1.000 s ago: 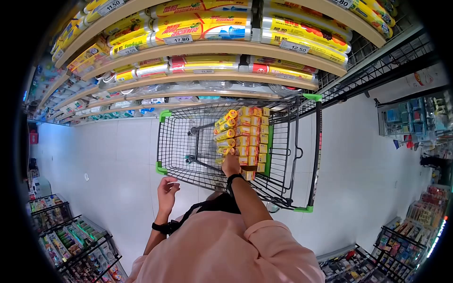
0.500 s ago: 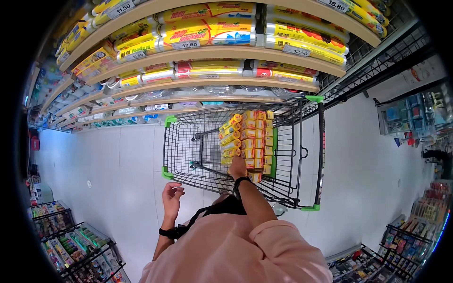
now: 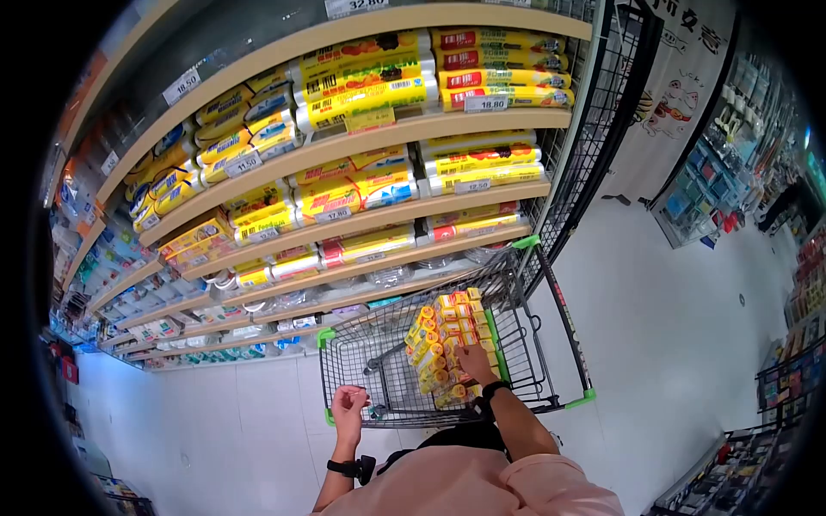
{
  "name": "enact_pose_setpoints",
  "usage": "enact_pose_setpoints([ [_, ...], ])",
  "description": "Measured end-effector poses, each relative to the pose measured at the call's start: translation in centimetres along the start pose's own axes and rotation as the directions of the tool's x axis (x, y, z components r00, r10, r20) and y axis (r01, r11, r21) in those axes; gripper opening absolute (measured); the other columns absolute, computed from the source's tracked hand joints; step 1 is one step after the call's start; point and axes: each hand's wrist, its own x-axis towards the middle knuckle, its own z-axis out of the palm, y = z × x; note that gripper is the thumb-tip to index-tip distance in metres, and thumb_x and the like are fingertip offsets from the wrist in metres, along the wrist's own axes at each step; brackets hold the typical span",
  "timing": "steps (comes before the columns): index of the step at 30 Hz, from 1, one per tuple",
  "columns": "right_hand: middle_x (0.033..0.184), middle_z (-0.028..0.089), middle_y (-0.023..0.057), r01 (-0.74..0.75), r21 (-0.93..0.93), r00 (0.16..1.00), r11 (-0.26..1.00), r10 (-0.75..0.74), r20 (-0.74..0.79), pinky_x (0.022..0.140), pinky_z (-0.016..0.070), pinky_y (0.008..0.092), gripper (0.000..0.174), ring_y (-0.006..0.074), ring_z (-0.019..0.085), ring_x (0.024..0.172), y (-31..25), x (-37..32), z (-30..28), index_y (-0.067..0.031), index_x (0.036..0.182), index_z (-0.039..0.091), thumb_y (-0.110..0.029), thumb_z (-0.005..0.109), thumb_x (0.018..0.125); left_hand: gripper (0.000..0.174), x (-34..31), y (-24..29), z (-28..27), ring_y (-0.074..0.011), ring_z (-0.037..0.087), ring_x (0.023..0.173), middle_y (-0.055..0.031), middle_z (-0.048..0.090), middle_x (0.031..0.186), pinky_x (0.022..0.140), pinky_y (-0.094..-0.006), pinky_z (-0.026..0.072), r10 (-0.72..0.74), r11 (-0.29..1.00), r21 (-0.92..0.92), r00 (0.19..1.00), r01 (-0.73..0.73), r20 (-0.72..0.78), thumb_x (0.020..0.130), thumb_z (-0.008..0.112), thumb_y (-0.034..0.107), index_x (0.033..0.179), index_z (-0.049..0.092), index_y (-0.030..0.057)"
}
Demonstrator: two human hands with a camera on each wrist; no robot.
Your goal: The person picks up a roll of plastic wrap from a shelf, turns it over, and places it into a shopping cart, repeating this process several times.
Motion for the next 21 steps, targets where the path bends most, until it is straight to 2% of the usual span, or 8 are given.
enact_pose_setpoints([
  [3,0.070,0.067,0.0091,0.038,0.176,0.998,0.984,-0.029,-0.057,0.055,0.0529,0.0322,0.038,0.0155,0.064,0.057,-1.1,1.2,-3.9,0.0051,0.088,0.070,-0.028,0.054,0.098,0.007,1.9,1.6,1.7,-0.0105,0.058,0.072,-0.0027,0.062,0.082,0.067,-0.0259,0.0504,0.098,0.995,-0.029,0.995,-0.098,0.015,0.094,0.063,0.009,0.095,0.057,0.0055],
  [5,0.067,0.066,0.0078,0.189,0.066,0.970,0.980,-0.176,-0.168,0.052,0.0493,0.0298,0.035,0.0136,0.062,0.055,-1.0,3.3,-6.4,0.0045,0.084,0.069,-0.024,0.054,0.098,0.010,3.0,3.4,3.5,-0.0114,0.059,0.071,-0.0041,0.064,0.084,0.067,-0.0268,0.0512,0.158,0.986,-0.053,0.987,-0.156,0.020,0.096,0.062,0.014,0.094,0.058,0.0051],
  [7,0.063,0.063,0.0056,0.339,0.293,0.923,0.894,-0.255,-0.290,0.050,0.0462,0.0271,0.032,0.0114,0.060,0.053,-3.2,3.8,-9.2,0.0042,0.080,0.067,-0.019,0.053,0.097,0.021,4.3,5.8,5.2,-0.0138,0.059,0.073,-0.0096,0.065,0.090,0.070,-0.0279,0.0505,0.206,0.973,-0.115,0.978,-0.199,0.044,0.100,0.055,0.021,0.091,0.057,0.0022],
  [8,0.060,0.060,0.0036,0.412,0.263,0.883,0.872,-0.312,-0.350,0.050,0.0456,0.0255,0.030,0.0101,0.058,0.052,-4.8,3.8,-11.0,0.0036,0.078,0.066,-0.016,0.054,0.097,0.022,5.0,6.5,5.6,-0.0148,0.059,0.073,-0.0108,0.065,0.091,0.071,-0.0286,0.0505,0.231,0.967,-0.124,0.972,-0.224,0.046,0.100,0.053,0.021,0.090,0.056,0.0018],
  [11,0.069,0.062,0.0056,0.444,0.319,0.873,0.838,-0.323,-0.367,0.049,0.0470,0.0243,0.016,0.0111,0.059,0.055,-9.3,3.8,-16.7,0.0046,0.093,0.064,-0.005,0.051,0.094,0.014,7.0,10.5,8.4,-0.0174,0.057,0.075,-0.0128,0.062,0.093,0.073,-0.0300,0.0491,0.374,0.902,-0.240,0.927,-0.359,0.021,0.098,0.046,0.013,0.089,0.051,0.0027],
  [13,0.072,0.061,0.0066,0.497,0.256,0.835,0.829,-0.377,-0.402,0.050,0.0485,0.0243,0.021,0.0119,0.058,0.054,-12.7,3.2,-20.6,0.0032,0.109,0.059,0.002,0.050,0.090,0.003,8.3,14.5,10.5,-0.0182,0.056,0.077,-0.0125,0.060,0.094,0.074,-0.0295,0.0482,0.521,0.832,-0.238,0.853,-0.502,0.024,0.091,0.048,0.004,0.093,0.049,0.0029],
  [19,0.077,0.066,0.0083,0.693,0.150,0.680,0.705,-0.570,-0.461,0.059,0.0496,0.0253,0.018,0.0113,0.064,0.066,-22.6,3.5,-32.0,0.0028,0.104,0.062,-0.003,0.055,0.088,0.022,13.4,26.3,18.4,-0.0163,0.055,0.090,-0.0089,0.057,0.098,0.084,-0.0292,0.0460,0.881,0.474,0.013,0.474,-0.881,-0.015,0.080,0.049,-0.013,0.095,0.052,0.0029],
  [21,0.078,0.066,0.0081,0.735,-0.056,0.566,0.676,-0.657,-0.497,0.062,0.0507,0.0257,0.017,0.0105,0.064,0.067,-26.5,3.4,-35.3,0.0011,0.102,0.064,-0.004,0.057,0.087,0.019,15.2,30.7,22.0,-0.0201,0.057,0.093,-0.0108,0.058,0.099,0.087,-0.0310,0.0458,0.957,0.278,0.198,0.288,-0.940,0.024,0.079,0.052,-0.010,0.094,0.055,0.0012],
])
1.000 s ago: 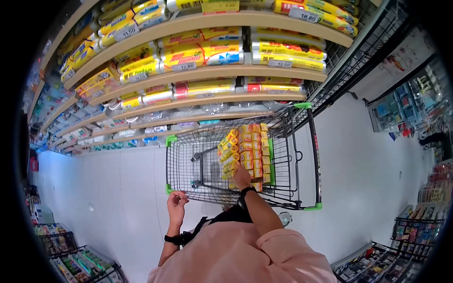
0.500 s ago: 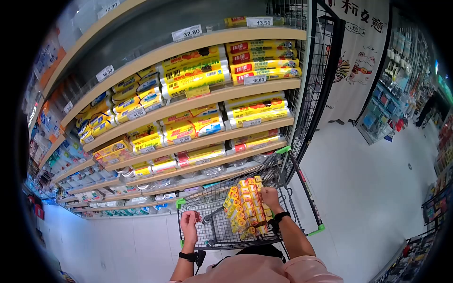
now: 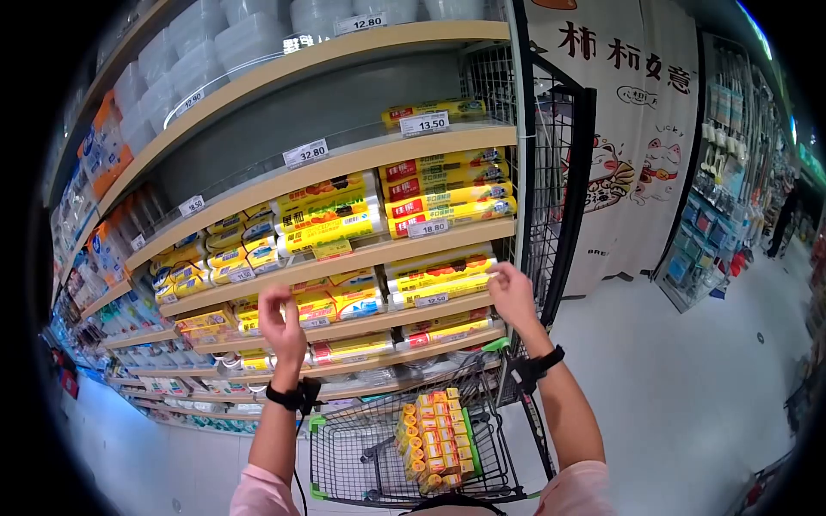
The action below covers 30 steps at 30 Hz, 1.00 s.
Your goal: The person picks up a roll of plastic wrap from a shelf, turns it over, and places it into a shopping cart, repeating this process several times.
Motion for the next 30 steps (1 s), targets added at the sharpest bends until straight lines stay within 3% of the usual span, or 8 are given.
enact_pose_setpoints([
  [4,0.082,0.068,0.0109,0.288,-0.081,0.956,0.954,-0.292,-0.036,0.072,0.0527,0.0302,0.020,0.0184,0.065,0.073,-5.4,8.5,-2.0,0.0001,0.103,0.065,-0.007,0.061,0.084,0.024,8.4,1.9,6.2,-0.0292,0.059,0.107,-0.0150,0.060,0.115,0.095,-0.0367,0.0447,0.304,0.889,0.299,0.935,-0.347,0.181,0.080,0.056,-0.002,0.103,0.058,0.0006],
  [7,0.086,0.068,0.0130,0.329,-0.138,0.943,0.934,-0.332,0.003,0.076,0.0527,0.0332,0.022,0.0235,0.066,0.078,-11.4,13.1,-2.9,0.0013,0.104,0.064,-0.007,0.062,0.083,0.023,12.8,0.8,9.4,-0.0362,0.056,0.113,-0.0177,0.060,0.118,0.097,-0.0433,0.0448,0.371,0.833,0.327,0.890,-0.445,0.266,0.080,0.058,0.003,0.102,0.060,0.0017],
  [10,0.099,0.066,0.0160,0.391,-0.211,0.920,0.896,-0.388,0.057,0.083,0.0510,0.0360,0.031,0.0268,0.065,0.089,-15.0,17.4,-2.9,-0.0001,0.113,0.060,-0.009,0.062,0.082,0.023,15.4,-1.1,11.4,-0.0365,0.054,0.118,-0.0171,0.059,0.120,0.100,-0.0445,0.0425,0.296,0.876,0.326,0.930,-0.355,0.216,0.082,0.059,0.008,0.104,0.059,0.0023],
  [15,0.124,0.057,0.0196,0.442,-0.376,0.890,0.814,-0.449,0.075,0.098,0.0442,0.0427,0.055,0.0349,0.055,0.114,-20.0,22.5,-1.4,-0.0074,0.132,0.051,-0.017,0.066,0.080,0.021,16.0,-4.3,12.8,-0.0377,0.052,0.118,-0.0169,0.059,0.118,0.110,-0.0502,0.0343,0.381,0.768,0.449,0.889,-0.457,0.253,0.082,0.060,0.012,0.101,0.058,0.0037],
  [19,0.129,0.057,0.0162,0.362,-0.549,0.932,0.753,-0.311,0.188,0.103,0.0414,0.0482,0.058,0.0374,0.050,0.124,-22.8,27.1,1.5,-0.0144,0.133,0.055,-0.031,0.069,0.079,0.022,15.9,-5.1,14.0,-0.0373,0.053,0.111,-0.0164,0.060,0.114,0.109,-0.0496,0.0335,0.420,0.783,0.442,0.896,-0.438,0.145,0.082,0.061,0.013,0.102,0.056,0.0037],
  [23,0.132,0.059,0.0120,0.334,-0.674,0.934,0.659,-0.133,0.332,0.101,0.0424,0.0454,0.052,0.0355,0.051,0.124,-25.4,31.7,5.0,-0.0129,0.125,0.064,-0.037,0.070,0.079,0.021,15.8,-5.9,15.0,-0.0358,0.053,0.109,-0.0163,0.059,0.109,0.109,-0.0503,0.0333,0.445,0.801,0.433,0.895,-0.415,0.035,0.080,0.061,0.012,0.099,0.055,0.0040],
  [26,0.123,0.063,0.0209,0.402,-0.694,0.881,0.598,-0.047,0.471,0.100,0.0457,0.0385,0.051,0.0334,0.060,0.116,-27.9,32.7,7.0,-0.0052,0.124,0.064,-0.034,0.069,0.082,0.021,15.8,-6.6,15.5,-0.0355,0.053,0.109,-0.0161,0.058,0.108,0.109,-0.0503,0.0334,0.456,0.824,0.392,0.889,-0.408,-0.033,0.080,0.061,0.011,0.099,0.054,0.0038],
  [30,0.135,0.057,0.0171,0.379,-0.779,0.855,0.499,0.132,0.501,0.104,0.0419,0.0392,0.072,0.0334,0.052,0.126,-28.9,32.8,9.9,-0.0103,0.139,0.053,-0.043,0.071,0.077,0.022,15.8,-7.2,15.8,-0.0349,0.053,0.110,-0.0159,0.058,0.107,0.107,-0.0507,0.0346,0.465,0.833,0.371,0.882,-0.410,-0.072,0.079,0.062,0.010,0.098,0.054,0.0040],
])
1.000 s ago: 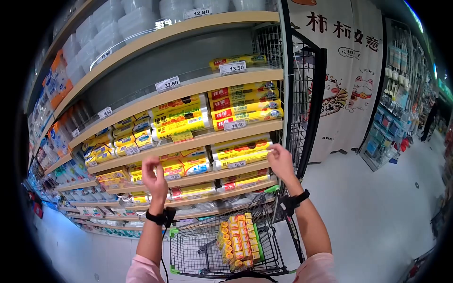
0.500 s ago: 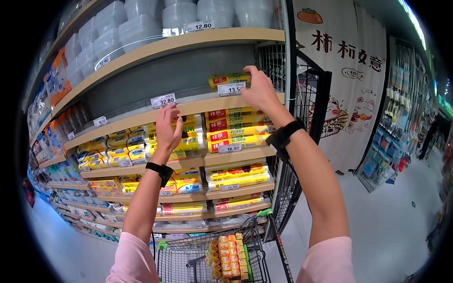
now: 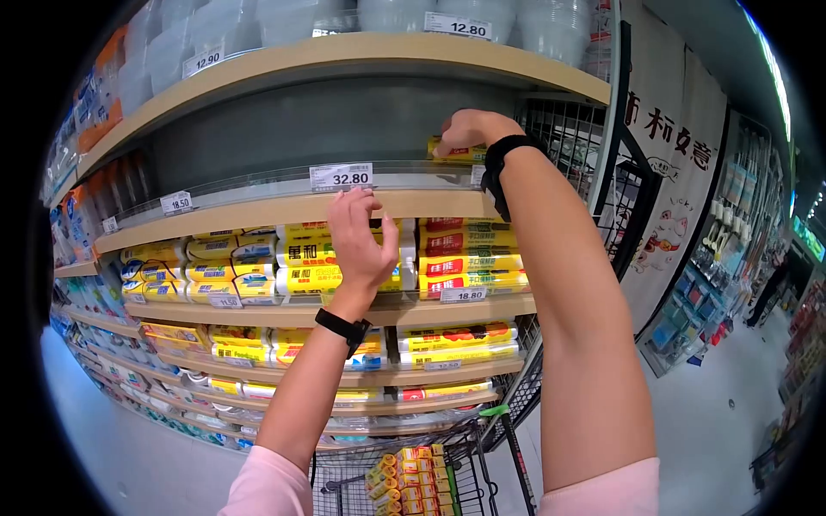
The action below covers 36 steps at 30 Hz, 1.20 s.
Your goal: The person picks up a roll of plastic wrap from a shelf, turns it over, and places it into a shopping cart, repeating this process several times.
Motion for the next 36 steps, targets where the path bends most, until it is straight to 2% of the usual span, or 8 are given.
enact_pose_setpoints([
  [1,0.140,0.053,0.0155,-0.015,-0.036,0.999,0.999,0.016,0.039,0.105,0.0402,0.0411,0.081,0.0329,0.049,0.129,0.0,1.3,0.5,-0.0124,0.143,0.047,-0.047,0.072,0.075,0.023,0.0,-0.1,0.0,-0.0349,0.053,0.110,-0.0155,0.058,0.107,0.105,-0.0507,0.0359,0.013,1.000,0.013,1.000,-0.013,-0.013,0.078,0.063,0.010,0.098,0.054,0.0040],
  [4,0.144,0.050,0.0111,-0.108,-0.079,0.986,0.991,0.117,0.120,0.105,0.0412,0.0411,0.073,0.0302,0.050,0.129,-1.0,3.4,1.3,-0.0156,0.140,0.052,-0.045,0.070,0.076,0.024,-0.2,-0.7,0.5,-0.0348,0.052,0.111,-0.0151,0.058,0.107,0.104,-0.0505,0.0364,0.016,1.000,-0.025,0.999,-0.017,-0.043,0.076,0.064,0.010,0.097,0.055,0.0042],
  [10,0.144,0.049,0.0151,-0.284,-0.006,0.928,0.959,0.277,0.249,0.102,0.0432,0.0439,0.072,0.0303,0.050,0.129,-2.1,4.9,2.5,-0.0174,0.141,0.050,-0.043,0.070,0.076,0.025,-0.2,-1.0,0.6,-0.0335,0.050,0.112,-0.0138,0.053,0.108,0.104,-0.0511,0.0354,0.015,1.000,-0.025,1.000,-0.015,-0.013,0.075,0.066,0.011,0.096,0.055,0.0053],
  [17,0.135,0.056,0.0143,-0.256,0.070,0.941,0.964,0.231,0.249,0.095,0.0476,0.0422,0.065,0.0270,0.057,0.117,-0.3,7.9,4.5,-0.0146,0.136,0.053,-0.039,0.069,0.078,0.024,-0.4,-1.0,0.6,-0.0326,0.050,0.113,-0.0143,0.052,0.108,0.106,-0.0514,0.0349,-0.006,0.999,-0.038,1.000,0.006,-0.014,0.076,0.066,0.013,0.095,0.055,0.0066],
  [21,0.123,0.063,0.0120,-0.278,-0.028,0.899,0.960,0.270,0.344,0.086,0.0515,0.0400,0.058,0.0248,0.061,0.105,1.6,10.3,4.8,-0.0103,0.129,0.057,-0.036,0.071,0.078,0.023,-0.2,-0.7,0.4,-0.0324,0.049,0.113,-0.0145,0.051,0.109,0.106,-0.0512,0.0350,-0.011,0.999,-0.035,1.000,0.011,0.000,0.076,0.066,0.014,0.094,0.055,0.0064],
  [24,0.115,0.066,0.0122,-0.090,-0.319,0.972,0.943,0.154,0.179,0.082,0.0523,0.0379,0.058,0.0259,0.064,0.101,1.5,8.4,4.1,-0.0073,0.125,0.059,-0.032,0.076,0.075,0.023,0.0,-0.6,0.3,-0.0325,0.049,0.113,-0.0146,0.051,0.108,0.106,-0.0510,0.0351,-0.017,0.999,-0.032,1.000,0.017,0.001,0.076,0.067,0.015,0.094,0.055,0.0063],
  [33,0.115,0.066,0.0171,-0.011,-0.344,0.998,0.939,-0.012,-0.067,0.089,0.0518,0.0378,0.058,0.0335,0.063,0.106,0.9,3.5,2.9,-0.0046,0.123,0.060,-0.019,0.080,0.070,0.023,0.2,-0.5,0.0,-0.0331,0.048,0.113,-0.0145,0.050,0.108,0.106,-0.0515,0.0356,-0.003,1.000,-0.023,1.000,0.003,0.014,0.077,0.068,0.016,0.093,0.055,0.0058],
  [36,0.113,0.066,0.0198,0.101,-0.330,0.964,0.939,-0.175,-0.202,0.092,0.0512,0.0400,0.053,0.0351,0.061,0.108,1.6,1.9,2.3,-0.0029,0.120,0.060,-0.015,0.078,0.072,0.024,0.4,-0.2,-0.5,-0.0334,0.048,0.114,-0.0147,0.049,0.109,0.107,-0.0520,0.0354,-0.006,1.000,-0.028,0.999,0.007,0.039,0.077,0.068,0.016,0.094,0.055,0.0054],
])
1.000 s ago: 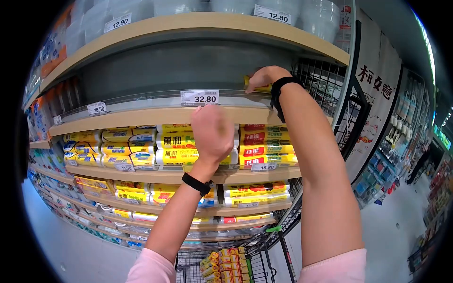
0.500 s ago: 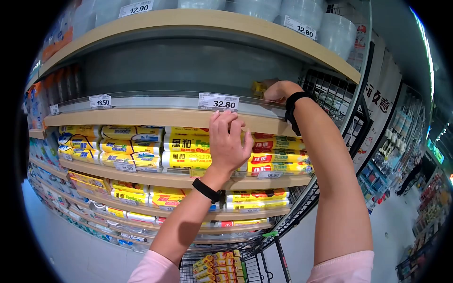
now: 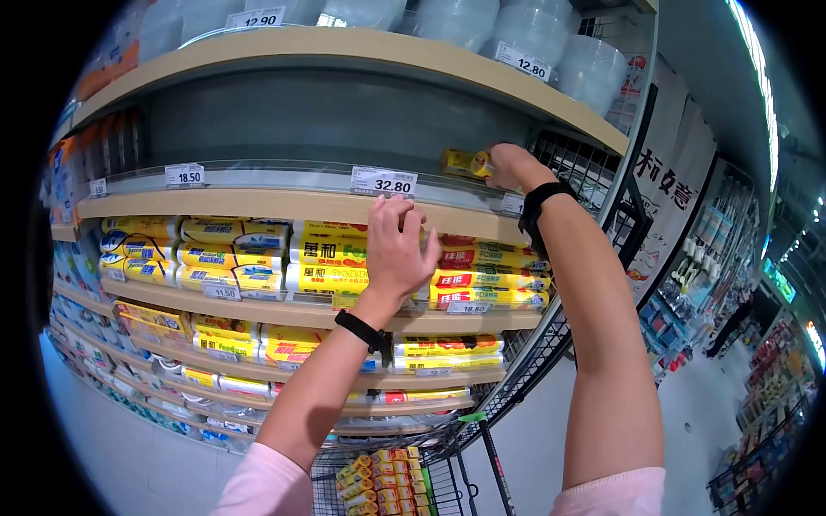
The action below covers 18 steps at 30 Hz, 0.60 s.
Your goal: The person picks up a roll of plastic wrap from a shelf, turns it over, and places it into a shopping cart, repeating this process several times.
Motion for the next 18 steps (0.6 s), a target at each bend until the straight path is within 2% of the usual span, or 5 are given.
enact_pose_setpoints([
  [6,0.115,0.060,0.0187,-0.031,0.121,0.969,0.992,0.060,-0.241,0.091,0.0498,0.0429,0.052,0.0380,0.058,0.109,-1.6,-4.6,-3.3,-0.0031,0.121,0.054,-0.013,0.077,0.076,0.027,0.2,0.6,-1.4,-0.0351,0.047,0.117,-0.0162,0.049,0.112,0.110,-0.0520,0.0335,-0.012,1.000,0.011,0.992,0.011,0.123,0.078,0.068,0.017,0.099,0.055,0.0041],
  [10,0.118,0.057,0.0169,0.093,0.288,0.901,0.953,0.043,-0.431,0.091,0.0497,0.0440,0.050,0.0384,0.058,0.108,-3.6,-9.2,-5.6,-0.0079,0.124,0.053,-0.006,0.073,0.079,0.029,0.8,1.5,-3.8,-0.0379,0.045,0.124,-0.0185,0.049,0.118,0.114,-0.0498,0.0314,-0.004,1.000,0.031,0.963,-0.005,0.268,0.080,0.065,0.015,0.104,0.055,0.0021],
  [11,0.118,0.058,0.0147,0.186,0.342,0.850,0.921,0.024,-0.526,0.086,0.0523,0.0383,0.050,0.0326,0.062,0.104,-3.6,-10.2,-5.5,-0.0079,0.124,0.054,0.003,0.071,0.077,0.029,0.8,1.6,-4.4,-0.0381,0.045,0.125,-0.0188,0.050,0.118,0.114,-0.0490,0.0318,0.010,0.999,0.038,0.956,-0.022,0.293,0.080,0.065,0.015,0.104,0.055,0.0018],
  [15,0.114,0.059,0.0073,0.318,0.615,0.723,0.721,0.236,-0.650,0.083,0.0523,0.0259,0.048,0.0154,0.062,0.099,-6.4,-17.7,-6.2,-0.0067,0.120,0.058,0.011,0.070,0.077,0.030,-2.1,3.2,-7.7,-0.0383,0.049,0.120,-0.0192,0.053,0.119,0.109,-0.0463,0.0376,-0.019,0.997,-0.061,0.920,0.047,0.391,0.080,0.063,0.013,0.107,0.055,0.0012],
  [18,0.121,0.057,0.0104,0.464,0.799,0.706,0.383,0.385,-0.594,0.091,0.0535,0.0307,0.047,0.0204,0.062,0.108,-9.1,-24.6,-4.8,-0.0028,0.124,0.053,0.009,0.070,0.082,0.030,-5.8,6.9,-13.5,-0.0373,0.055,0.112,-0.0174,0.055,0.117,0.101,-0.0430,0.0437,-0.177,0.944,-0.149,0.831,0.296,0.528,0.080,0.064,0.011,0.108,0.056,0.0022],
])
